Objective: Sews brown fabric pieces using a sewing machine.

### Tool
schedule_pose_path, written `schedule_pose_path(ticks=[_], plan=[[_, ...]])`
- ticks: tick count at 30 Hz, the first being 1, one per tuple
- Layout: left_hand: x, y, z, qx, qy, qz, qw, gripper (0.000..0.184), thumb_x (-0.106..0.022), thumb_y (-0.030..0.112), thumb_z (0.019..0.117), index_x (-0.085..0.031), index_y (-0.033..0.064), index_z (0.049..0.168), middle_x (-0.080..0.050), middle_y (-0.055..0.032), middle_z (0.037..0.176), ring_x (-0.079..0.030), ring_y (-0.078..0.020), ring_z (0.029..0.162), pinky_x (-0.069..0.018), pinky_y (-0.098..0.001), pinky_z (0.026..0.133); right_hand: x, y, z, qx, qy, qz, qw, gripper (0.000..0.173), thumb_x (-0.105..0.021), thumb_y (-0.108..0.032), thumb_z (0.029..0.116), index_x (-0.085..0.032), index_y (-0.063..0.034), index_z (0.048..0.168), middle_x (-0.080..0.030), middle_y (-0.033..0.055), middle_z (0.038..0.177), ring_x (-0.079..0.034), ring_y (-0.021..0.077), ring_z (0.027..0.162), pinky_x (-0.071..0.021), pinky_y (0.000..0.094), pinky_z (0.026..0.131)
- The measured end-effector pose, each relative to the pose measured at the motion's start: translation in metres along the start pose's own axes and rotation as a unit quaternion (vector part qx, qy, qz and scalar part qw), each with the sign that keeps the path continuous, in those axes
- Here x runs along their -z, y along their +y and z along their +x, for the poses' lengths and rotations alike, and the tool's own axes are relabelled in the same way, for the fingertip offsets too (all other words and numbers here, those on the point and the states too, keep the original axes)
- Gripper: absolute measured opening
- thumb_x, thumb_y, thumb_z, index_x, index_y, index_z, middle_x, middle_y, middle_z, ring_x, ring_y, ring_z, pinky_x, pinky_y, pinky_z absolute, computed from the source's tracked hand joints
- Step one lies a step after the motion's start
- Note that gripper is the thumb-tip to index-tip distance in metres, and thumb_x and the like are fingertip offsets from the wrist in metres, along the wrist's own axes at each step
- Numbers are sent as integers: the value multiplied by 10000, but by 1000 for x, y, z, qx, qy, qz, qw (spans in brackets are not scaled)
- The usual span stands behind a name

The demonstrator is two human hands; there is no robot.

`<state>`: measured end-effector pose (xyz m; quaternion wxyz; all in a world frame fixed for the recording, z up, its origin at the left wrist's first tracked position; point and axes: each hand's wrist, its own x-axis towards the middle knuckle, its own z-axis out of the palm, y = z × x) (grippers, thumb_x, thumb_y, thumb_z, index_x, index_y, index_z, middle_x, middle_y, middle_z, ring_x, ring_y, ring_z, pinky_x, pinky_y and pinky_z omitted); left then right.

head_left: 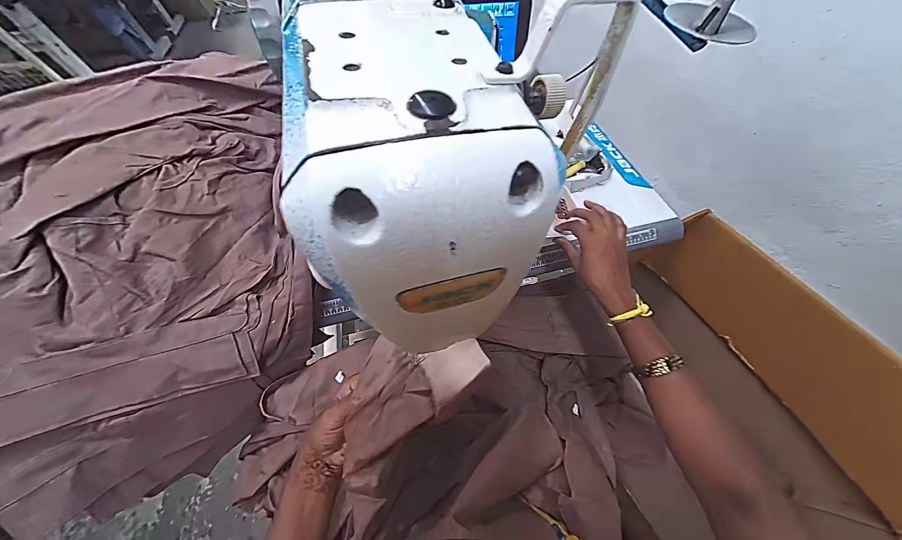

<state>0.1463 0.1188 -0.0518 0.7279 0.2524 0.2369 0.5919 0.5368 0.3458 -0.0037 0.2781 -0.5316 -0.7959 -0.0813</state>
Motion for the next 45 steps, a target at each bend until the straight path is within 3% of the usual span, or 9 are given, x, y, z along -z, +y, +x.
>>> schedule_pose_path(ticks=[6,15,17,19,21,24,30,37,45], plan=[[-46,-12,-5,-37,162,46,985,363,-337,254,1087,-684,177,1014,-761,51,944,-710,-9,914,-593,-216,824,35,-33,-13,-149,23,230,961,150,-670,-123,987,-699,-14,1086,-724,124,1003,-695,194,849,-571,401,769],[-59,-5,-16,-91,52,141,984,286,-679,454,938,-717,250,1136,-756,100,1038,-696,20,953,-575,-201,866,59,-124,-6,-76,-63,372,923,84,-701,-133,914,-705,-64,962,-710,-44,888,-600,-37,726,-505,180,675],[-76,-7,-37,-76,-111,365,921,170,-652,391,982,-681,245,1065,-703,145,897,-642,74,800,-543,-137,748,58,-149,-16,59,-6,326,943,123,-719,-163,887,-717,-41,900,-720,41,884,-671,62,809,-563,249,745],[-99,-8,-46,-68,-241,603,757,98,-637,181,996,-677,92,1002,-673,-44,754,-676,-174,663,-564,-364,607,53,-170,-28,201,37,229,952,179,-691,-219,926,-712,-42,909,-719,116,865,-713,205,833,-594,337,750],[-103,-17,-41,-47,-232,675,699,118,-642,178,995,-704,83,1029,-710,-92,822,-713,-248,720,-590,-457,642,48,-189,-34,300,85,111,944,180,-629,-192,964,-700,-81,841,-684,87,763,-680,229,751,-544,317,676],[-104,-16,-22,-64,-141,696,701,150,-644,207,988,-701,74,1027,-710,-89,910,-711,-227,802,-592,-414,712,49,-200,-28,281,87,95,951,172,-670,-145,886,-698,-65,737,-715,111,751,-720,254,757,-566,337,655],[-101,8,-9,-223,-118,628,736,211,-552,261,1056,-665,84,1041,-695,-44,920,-665,-79,864,-552,-228,814,68,-183,-61,166,-182,424,871,415,-505,-537,1026,-610,-140,1088,-689,4,987,-642,98,969,-501,315,901],[-83,36,33,-99,57,391,913,225,-607,47,954,-477,114,1125,-606,134,764,-603,29,686,-522,-157,658,43,-173,-46,1,-92,425,900,239,-609,-272,992,-610,-42,1058,-663,-51,879,-592,-44,863,-485,200,831],[-96,31,44,-120,137,444,877,220,-610,58,955,-482,72,1135,-568,121,787,-573,67,711,-498,-118,677,31,-168,-40,-73,-92,464,878,204,-630,-210,966,-584,-35,1060,-632,-97,867,-585,-108,812,-502,123,759]])
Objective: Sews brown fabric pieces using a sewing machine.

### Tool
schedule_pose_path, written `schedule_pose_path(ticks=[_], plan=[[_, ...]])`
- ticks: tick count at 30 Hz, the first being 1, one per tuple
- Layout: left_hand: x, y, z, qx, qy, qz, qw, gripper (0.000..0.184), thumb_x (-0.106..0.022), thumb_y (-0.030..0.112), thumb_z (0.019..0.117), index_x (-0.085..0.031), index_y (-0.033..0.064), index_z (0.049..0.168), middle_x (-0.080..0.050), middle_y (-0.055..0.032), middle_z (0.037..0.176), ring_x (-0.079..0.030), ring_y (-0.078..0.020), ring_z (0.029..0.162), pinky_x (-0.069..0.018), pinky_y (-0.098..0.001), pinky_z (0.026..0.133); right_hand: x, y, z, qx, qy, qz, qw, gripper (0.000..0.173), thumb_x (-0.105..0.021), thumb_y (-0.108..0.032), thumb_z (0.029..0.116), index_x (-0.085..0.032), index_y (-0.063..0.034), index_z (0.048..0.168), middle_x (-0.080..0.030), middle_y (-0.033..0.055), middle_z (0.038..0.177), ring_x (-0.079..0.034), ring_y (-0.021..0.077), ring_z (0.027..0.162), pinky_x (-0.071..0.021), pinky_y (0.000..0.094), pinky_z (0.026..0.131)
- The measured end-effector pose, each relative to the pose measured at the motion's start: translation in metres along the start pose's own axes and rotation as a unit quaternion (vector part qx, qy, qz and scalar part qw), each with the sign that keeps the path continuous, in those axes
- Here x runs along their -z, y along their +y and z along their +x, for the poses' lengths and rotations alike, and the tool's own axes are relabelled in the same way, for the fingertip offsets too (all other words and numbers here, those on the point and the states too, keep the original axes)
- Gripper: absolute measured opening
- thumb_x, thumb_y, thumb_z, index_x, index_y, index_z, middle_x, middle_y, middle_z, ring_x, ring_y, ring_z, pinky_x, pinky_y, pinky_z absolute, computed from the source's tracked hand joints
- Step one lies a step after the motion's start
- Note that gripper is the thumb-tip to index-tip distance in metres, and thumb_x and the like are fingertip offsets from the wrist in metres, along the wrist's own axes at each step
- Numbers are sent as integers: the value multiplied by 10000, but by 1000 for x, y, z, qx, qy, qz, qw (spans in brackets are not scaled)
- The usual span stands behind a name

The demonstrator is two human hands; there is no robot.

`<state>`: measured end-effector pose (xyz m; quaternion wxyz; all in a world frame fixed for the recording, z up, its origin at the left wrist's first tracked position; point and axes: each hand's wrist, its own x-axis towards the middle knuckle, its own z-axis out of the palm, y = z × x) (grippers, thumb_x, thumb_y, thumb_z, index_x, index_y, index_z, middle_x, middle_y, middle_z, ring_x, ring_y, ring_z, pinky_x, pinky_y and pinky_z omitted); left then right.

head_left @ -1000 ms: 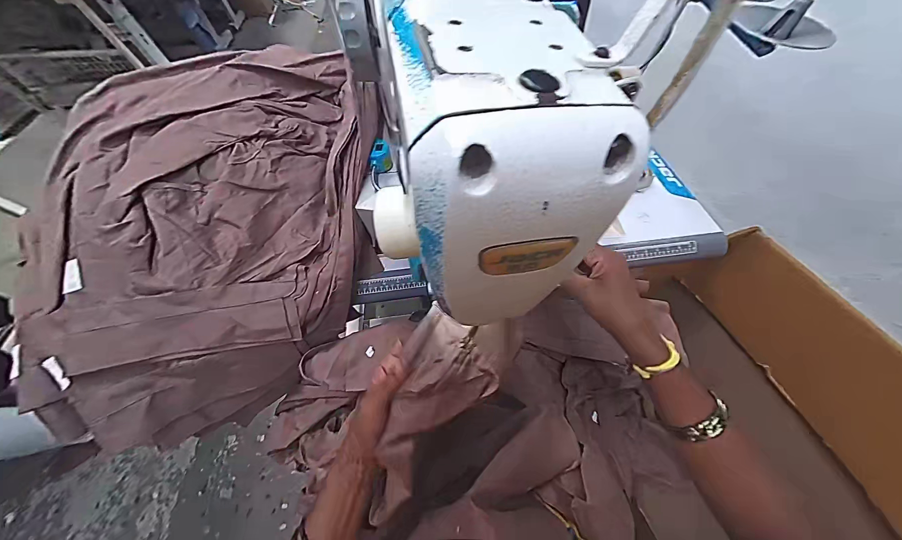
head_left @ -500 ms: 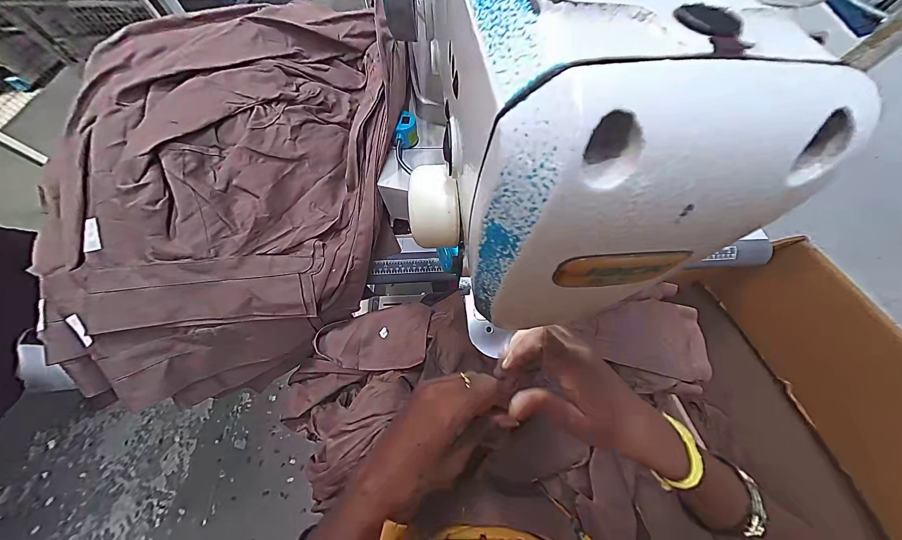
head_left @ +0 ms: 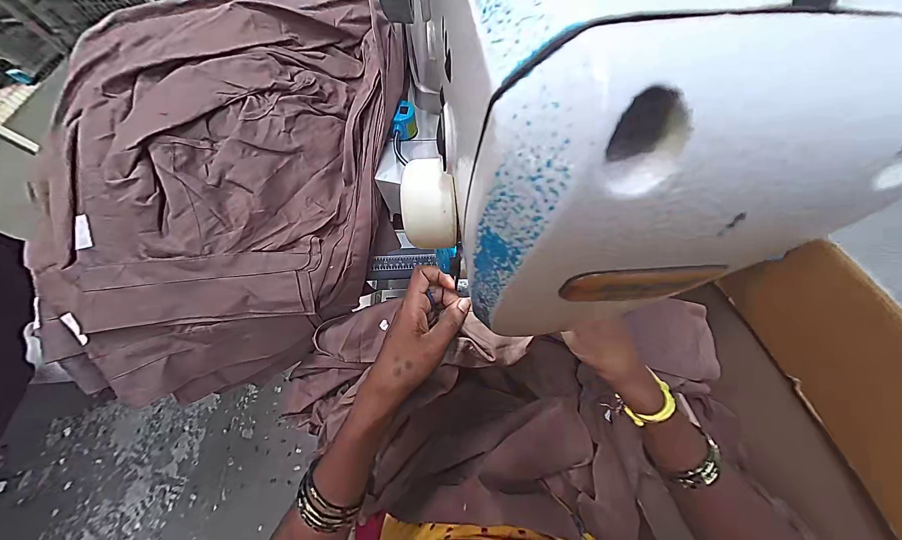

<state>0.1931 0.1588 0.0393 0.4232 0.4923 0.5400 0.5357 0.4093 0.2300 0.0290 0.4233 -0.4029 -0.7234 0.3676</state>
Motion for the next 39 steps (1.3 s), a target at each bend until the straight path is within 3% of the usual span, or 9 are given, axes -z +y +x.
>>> schedule_pose_path(ticks=[3,5,8,10,16,23,27,33,39], plan=[[1,-2,-2,12,-16,-24,1000,223,-604,39,955,-479,73,1137,-586,113,813,-589,55,732,-508,-122,692,5,4,4,-12,-31,-3,999,257,-618,-263,985,-604,-25,1080,-670,-36,871,-623,-24,801,-533,211,764],[0,-3,-2,20,-18,-40,999,215,-589,32,954,-466,93,1119,-571,125,796,-584,51,713,-508,-127,672,18,9,12,19,-8,-117,993,254,-627,-260,991,-674,-20,1057,-694,3,841,-647,38,752,-554,250,723],[-2,-3,-2,30,-13,-67,997,244,-588,1,943,-455,98,1123,-573,126,773,-591,46,691,-510,-128,655,41,20,26,61,95,-328,938,177,-631,-106,969,-743,28,1002,-702,209,921,-693,385,882,-556,533,763],[-3,-3,-2,32,-15,-69,997,240,-580,5,944,-454,97,1126,-588,122,781,-600,46,702,-512,-126,660,50,31,34,62,102,-389,914,175,-629,-88,975,-748,30,1024,-676,249,967,-667,456,940,-536,583,768],[-3,-10,0,9,-26,-83,996,179,-567,18,955,-469,96,1084,-591,82,803,-602,8,704,-514,-149,660,49,49,51,82,20,-437,896,171,-646,-9,944,-742,39,1076,-654,260,1005,-646,459,950,-519,569,762],[-5,-9,-1,19,-9,-76,997,181,-575,21,949,-481,87,1089,-589,99,811,-604,26,715,-520,-143,671,56,44,51,76,19,-389,918,155,-658,-65,956,-731,44,1040,-646,285,1044,-632,495,992,-511,615,825],[-5,-11,0,15,-12,-74,997,191,-581,22,949,-486,87,1101,-616,87,838,-615,18,730,-526,-149,673,55,48,51,98,41,-392,914,180,-665,-108,967,-727,26,1068,-660,261,1027,-654,462,951,-530,587,784],[-5,-13,-1,11,-10,-74,997,168,-567,30,944,-483,97,1075,-569,104,770,-577,30,662,-496,-133,625,49,57,53,124,43,-431,893,198,-626,-13,949,-753,-2,1100,-684,235,1018,-667,437,937,-540,542,752],[-5,-18,-1,-4,3,-46,999,146,-584,71,963,-496,81,1079,-568,91,788,-571,16,672,-498,-150,638,56,69,51,118,88,-315,938,143,-667,-70,941,-762,6,1017,-683,231,1036,-666,414,980,-541,549,824]])
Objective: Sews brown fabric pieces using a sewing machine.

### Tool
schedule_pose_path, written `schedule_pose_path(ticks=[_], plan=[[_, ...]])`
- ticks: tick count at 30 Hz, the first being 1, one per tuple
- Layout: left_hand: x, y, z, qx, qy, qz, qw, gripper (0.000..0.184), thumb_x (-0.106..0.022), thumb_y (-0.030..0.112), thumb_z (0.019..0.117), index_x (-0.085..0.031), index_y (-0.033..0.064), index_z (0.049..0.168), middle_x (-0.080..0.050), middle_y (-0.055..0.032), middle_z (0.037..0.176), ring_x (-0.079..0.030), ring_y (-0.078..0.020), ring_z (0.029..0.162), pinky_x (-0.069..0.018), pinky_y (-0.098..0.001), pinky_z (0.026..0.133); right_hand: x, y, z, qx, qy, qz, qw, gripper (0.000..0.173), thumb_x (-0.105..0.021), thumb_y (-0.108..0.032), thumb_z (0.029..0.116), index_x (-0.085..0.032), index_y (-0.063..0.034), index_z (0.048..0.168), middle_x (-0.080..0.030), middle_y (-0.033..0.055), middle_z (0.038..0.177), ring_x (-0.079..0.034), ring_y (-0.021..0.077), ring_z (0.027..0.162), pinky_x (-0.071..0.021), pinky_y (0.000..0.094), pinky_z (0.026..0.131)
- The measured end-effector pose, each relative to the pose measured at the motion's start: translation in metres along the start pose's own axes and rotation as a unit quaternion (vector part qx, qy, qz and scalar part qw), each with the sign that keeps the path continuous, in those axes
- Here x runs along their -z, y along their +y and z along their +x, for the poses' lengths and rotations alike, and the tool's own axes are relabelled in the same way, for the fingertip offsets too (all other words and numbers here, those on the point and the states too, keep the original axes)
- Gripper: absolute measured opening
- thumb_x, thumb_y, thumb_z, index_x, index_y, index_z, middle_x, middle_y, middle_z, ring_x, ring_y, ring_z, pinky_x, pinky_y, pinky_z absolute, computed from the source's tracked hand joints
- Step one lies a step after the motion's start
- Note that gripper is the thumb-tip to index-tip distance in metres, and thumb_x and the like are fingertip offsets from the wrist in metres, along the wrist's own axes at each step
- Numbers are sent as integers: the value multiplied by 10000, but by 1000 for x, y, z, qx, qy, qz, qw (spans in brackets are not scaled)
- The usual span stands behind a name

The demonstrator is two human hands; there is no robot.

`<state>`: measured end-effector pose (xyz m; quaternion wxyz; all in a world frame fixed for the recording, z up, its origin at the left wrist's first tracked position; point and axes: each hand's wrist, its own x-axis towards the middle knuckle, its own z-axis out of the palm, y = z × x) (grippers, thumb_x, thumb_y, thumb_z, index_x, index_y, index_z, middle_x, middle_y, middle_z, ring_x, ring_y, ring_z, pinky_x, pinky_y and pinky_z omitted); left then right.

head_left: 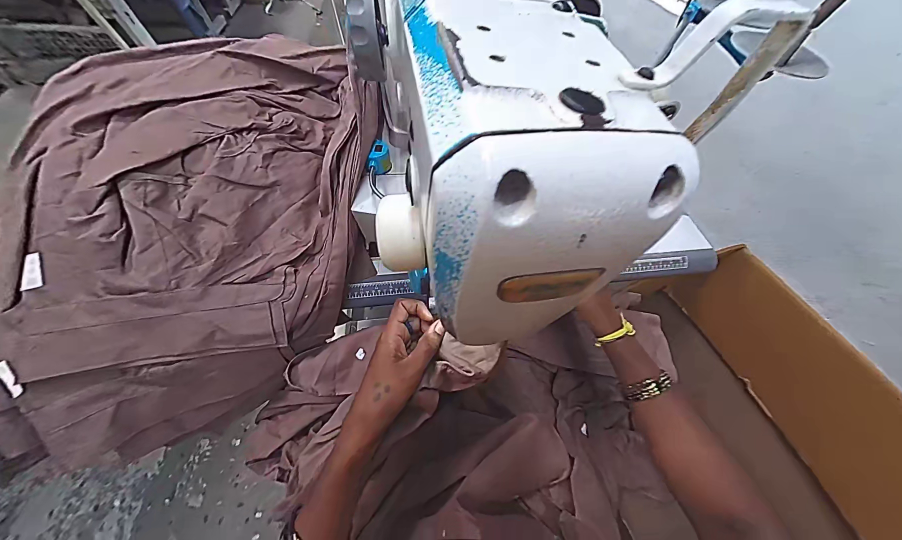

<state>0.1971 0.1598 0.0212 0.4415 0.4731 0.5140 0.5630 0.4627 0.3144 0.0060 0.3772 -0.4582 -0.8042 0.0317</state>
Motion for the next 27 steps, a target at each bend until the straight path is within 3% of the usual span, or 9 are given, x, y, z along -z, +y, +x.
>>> schedule_pose_path(ticks=[4,9,13,16,18,20,23,25,27], plan=[[-3,17,-43,-122,-40,183,975,219,-654,219,959,-604,21,1039,-611,9,737,-570,-28,621,-497,-211,577,22,-36,6,-46,20,60,997,119,-687,-85,935,-747,8,979,-705,145,930,-665,230,801,-540,407,730],[18,18,-84,-166,-211,199,942,277,-646,350,1006,-596,98,1111,-649,-36,842,-618,-52,762,-519,-181,719,24,-106,-22,314,32,-21,949,208,-566,-185,1025,-673,-86,877,-688,80,752,-685,212,746,-551,319,692],[59,14,-102,-115,-250,178,945,355,-679,406,973,-593,133,1182,-665,6,977,-620,4,893,-519,-157,812,22,-118,-17,288,-22,15,957,157,-647,-146,919,-734,-86,803,-702,94,740,-694,225,707,-551,349,615],[100,12,-125,-69,-160,159,972,341,-711,435,942,-622,249,1214,-677,151,1079,-624,89,968,-527,-119,844,31,-105,-22,290,8,17,957,151,-673,-186,950,-658,-69,855,-676,102,786,-655,213,751,-517,310,676],[119,11,-134,-44,-37,186,981,258,-707,434,935,-627,294,1136,-657,211,923,-607,116,801,-510,-80,701,27,-102,-27,350,24,5,936,130,-661,-164,977,-690,-64,900,-685,82,750,-656,205,709,-531,310,669],[128,11,-130,-40,80,278,956,282,-687,450,940,-608,208,1060,-543,187,733,-489,117,616,-410,-70,559,19,-108,-22,397,16,-14,917,142,-618,-116,979,-714,-56,895,-633,60,653,-614,210,613,-500,327,594],[127,2,-109,-73,138,443,883,439,-625,460,969,-645,30,1054,-522,46,705,-432,18,599,-376,-165,564,17,-113,-11,394,-16,-31,918,190,-600,-91,942,-784,-82,897,-608,42,592,-611,208,579,-474,334,561],[116,-10,-91,-79,127,492,858,480,-649,445,955,-664,-12,1100,-636,-114,832,-580,-200,701,-494,-395,640,17,-114,-9,384,-24,-39,922,182,-605,-77,936,-782,-83,898,-612,50,594,-624,221,584,-479,350,550],[100,-23,-70,-30,86,501,861,665,-735,487,873,-611,-2,1306,-667,-242,1074,-669,-424,874,-528,-638,724,15,-113,-8,372,-23,-47,927,161,-627,-71,908,-786,-89,886,-644,71,625,-645,241,613,-485,370,562]])
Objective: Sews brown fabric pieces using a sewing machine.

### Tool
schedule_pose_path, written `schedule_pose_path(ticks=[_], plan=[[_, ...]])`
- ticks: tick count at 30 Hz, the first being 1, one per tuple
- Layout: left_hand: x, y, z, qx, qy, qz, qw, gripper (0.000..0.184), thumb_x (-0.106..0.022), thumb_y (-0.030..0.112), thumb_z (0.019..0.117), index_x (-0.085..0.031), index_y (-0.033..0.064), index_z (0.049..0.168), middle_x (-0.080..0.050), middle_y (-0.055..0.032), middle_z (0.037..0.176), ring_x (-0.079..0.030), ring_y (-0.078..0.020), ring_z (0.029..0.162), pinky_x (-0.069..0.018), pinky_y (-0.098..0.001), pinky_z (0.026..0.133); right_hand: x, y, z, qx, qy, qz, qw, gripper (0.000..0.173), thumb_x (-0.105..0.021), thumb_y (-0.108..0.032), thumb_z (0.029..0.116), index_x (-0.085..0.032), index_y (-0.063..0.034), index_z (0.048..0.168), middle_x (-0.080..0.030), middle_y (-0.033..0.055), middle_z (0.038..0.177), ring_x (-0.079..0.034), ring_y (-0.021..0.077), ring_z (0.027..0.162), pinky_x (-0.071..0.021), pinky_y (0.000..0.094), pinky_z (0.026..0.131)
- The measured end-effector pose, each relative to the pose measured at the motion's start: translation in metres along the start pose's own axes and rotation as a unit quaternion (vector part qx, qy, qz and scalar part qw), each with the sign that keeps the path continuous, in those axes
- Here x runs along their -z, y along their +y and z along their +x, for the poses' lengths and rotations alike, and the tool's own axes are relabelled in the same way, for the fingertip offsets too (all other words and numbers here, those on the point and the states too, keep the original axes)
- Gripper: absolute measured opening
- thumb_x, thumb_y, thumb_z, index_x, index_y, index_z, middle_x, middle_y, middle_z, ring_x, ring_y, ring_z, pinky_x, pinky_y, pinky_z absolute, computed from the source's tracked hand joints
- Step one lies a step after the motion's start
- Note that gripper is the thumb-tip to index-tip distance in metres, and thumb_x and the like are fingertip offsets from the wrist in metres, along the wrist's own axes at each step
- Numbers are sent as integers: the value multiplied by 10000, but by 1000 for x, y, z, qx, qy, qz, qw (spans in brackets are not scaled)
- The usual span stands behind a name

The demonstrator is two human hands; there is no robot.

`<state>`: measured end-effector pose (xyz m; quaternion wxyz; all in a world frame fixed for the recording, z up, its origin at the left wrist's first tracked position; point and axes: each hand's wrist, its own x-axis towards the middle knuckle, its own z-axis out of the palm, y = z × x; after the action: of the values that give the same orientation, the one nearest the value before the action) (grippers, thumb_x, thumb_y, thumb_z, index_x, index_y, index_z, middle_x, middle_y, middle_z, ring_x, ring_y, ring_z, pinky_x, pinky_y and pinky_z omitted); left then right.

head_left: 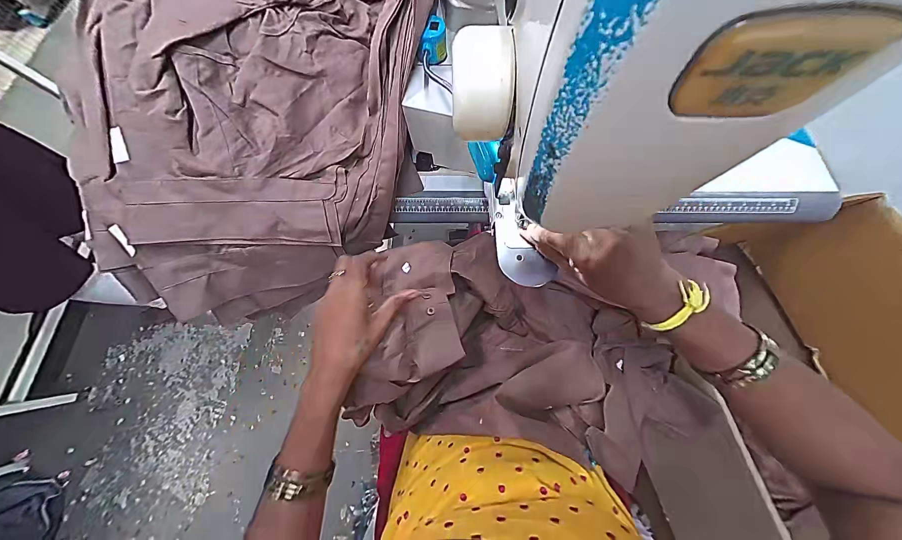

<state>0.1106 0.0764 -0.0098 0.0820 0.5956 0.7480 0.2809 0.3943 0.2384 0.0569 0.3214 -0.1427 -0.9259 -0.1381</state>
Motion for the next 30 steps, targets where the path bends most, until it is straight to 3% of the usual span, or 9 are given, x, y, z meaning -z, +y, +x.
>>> schedule_pose_path(ticks=[4,7,11,16,20,22,25,28,30], plan=[[-44,22,26,12,-163,65,984,919,-780,564,825,-423,113,1542,-599,-297,1274,-664,-496,972,-520,-687,767,4,-1,-2,-47,14,24,999,143,-659,-128,901,-766,-63,832,-697,96,709,-678,247,661,-494,376,566],[-50,33,27,-7,-240,101,965,382,-601,258,991,-626,69,1322,-674,-283,1130,-671,-499,1002,-503,-679,800,15,-4,-23,-158,59,123,978,301,-653,-265,985,-669,-22,807,-647,91,725,-622,178,643,-502,322,576],[-28,28,-26,-182,-237,-60,952,307,-638,197,901,-725,60,1161,-731,-171,1015,-718,-385,901,-556,-615,750,-7,-7,-95,-429,26,206,879,384,-592,-350,1023,-642,-24,827,-618,38,702,-608,89,605,-537,285,577],[-30,20,-81,-233,-235,-105,938,276,-631,310,870,-727,95,1014,-684,-129,866,-689,-292,698,-556,-489,568,-59,-28,-159,-470,-188,402,763,425,-448,-315,1069,-668,-16,1276,-688,133,1232,-643,191,1167,-492,399,1047],[-25,12,-75,-221,-198,-86,951,288,-580,318,905,-732,111,1036,-694,-127,909,-693,-271,749,-562,-468,613,-44,-53,-138,-429,-200,520,711,915,-359,-706,985,-543,84,1406,-624,151,1388,-544,98,1312,-406,291,1123],[-24,14,-69,-235,-200,-80,948,258,-583,317,910,-724,138,1030,-680,-104,918,-685,-242,753,-559,-439,601,-34,-53,-123,-422,-157,589,671,905,-552,-730,891,-567,56,1340,-682,-21,1241,-584,-65,1154,-471,181,1013],[-21,19,-61,-222,-226,-123,941,287,-667,331,886,-705,139,1097,-689,-93,976,-692,-230,819,-572,-443,660,-13,-53,-105,-394,-89,686,605,258,-746,-322,914,-654,-155,1087,-719,-205,955,-662,-101,902,-566,161,846],[-13,14,-47,-165,-213,-213,939,739,-755,583,816,-588,128,1374,-682,-26,969,-641,-112,851,-562,-350,765,16,-65,-85,-259,-111,681,676,201,-654,-326,996,-667,-126,990,-683,-135,810,-641,-83,762,-556,148,693],[-11,13,-39,-162,-209,-251,931,978,-693,747,779,-436,153,1512,-630,60,952,-571,32,833,-522,-185,771,27,-85,-71,-146,-188,657,715,298,-614,-312,1002,-650,-21,1055,-601,12,657,-607,72,586,-515,279,523]])
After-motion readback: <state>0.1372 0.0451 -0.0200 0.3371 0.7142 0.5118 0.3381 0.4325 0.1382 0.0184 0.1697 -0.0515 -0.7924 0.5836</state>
